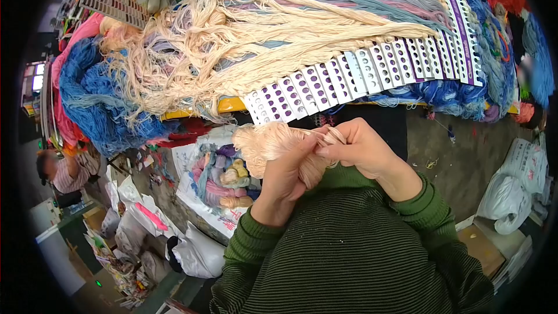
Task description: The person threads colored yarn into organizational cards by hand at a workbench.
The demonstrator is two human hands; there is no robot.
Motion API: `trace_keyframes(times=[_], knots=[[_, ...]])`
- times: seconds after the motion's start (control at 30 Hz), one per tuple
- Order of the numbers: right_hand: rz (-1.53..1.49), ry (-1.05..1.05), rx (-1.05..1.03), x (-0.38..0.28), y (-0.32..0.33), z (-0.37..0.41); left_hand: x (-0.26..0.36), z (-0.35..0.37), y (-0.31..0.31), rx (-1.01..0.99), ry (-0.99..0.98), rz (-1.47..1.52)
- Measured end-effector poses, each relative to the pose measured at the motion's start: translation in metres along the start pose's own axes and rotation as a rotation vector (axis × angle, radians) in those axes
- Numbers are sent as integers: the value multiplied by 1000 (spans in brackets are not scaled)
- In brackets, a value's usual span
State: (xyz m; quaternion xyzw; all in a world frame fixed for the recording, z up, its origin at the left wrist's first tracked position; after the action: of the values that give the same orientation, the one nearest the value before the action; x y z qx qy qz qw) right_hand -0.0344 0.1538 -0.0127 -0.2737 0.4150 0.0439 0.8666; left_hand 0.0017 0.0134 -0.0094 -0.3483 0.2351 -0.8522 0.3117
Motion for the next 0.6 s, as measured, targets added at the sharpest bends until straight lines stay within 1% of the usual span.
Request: trace_keyframes(times=[0.03, 0.13, 0.17, 0.23, 0.33, 0.43, 0.53, 0.6], knots=[[-33, -10, 4, 2, 1, 0, 1, 0, 0, -29, -27, 1], [-250, 48, -47, 4, 6, -1, 1, 2, 1, -79, -113, 7], [-323, -1, -67, 4, 6, 0, 1, 2, 1, -90, -140, 11], [-470, -100, -104, 3, 8, 2, -1, 3, 2, -107, -136, 41], [-221, -100, 10, -2, 1, 4, -3, 3, 0, -126, -100, 35], [5, 34, 39, -2, -6, 3, -3, 5, -2, -151, -81, 26], [58, 18, 45, 1, -3, 2, -3, 5, 0, -159, -96, 10], [9, -27, 52, -1, -2, 3, -3, 5, 2, -156, -97, 15]])
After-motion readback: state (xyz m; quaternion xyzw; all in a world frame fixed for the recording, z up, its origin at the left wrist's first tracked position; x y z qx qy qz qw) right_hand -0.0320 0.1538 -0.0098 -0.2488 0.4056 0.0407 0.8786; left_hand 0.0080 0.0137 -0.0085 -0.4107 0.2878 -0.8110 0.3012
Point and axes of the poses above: each hand's wrist, its own z-axis away from the middle knuckle, its own y-axis out of the back of the hand, x = y × z, the point moved 1 cm from there along -z, towards the middle knuckle, and after that the axes turned 7 degrees about x, right-handed, at the moved point
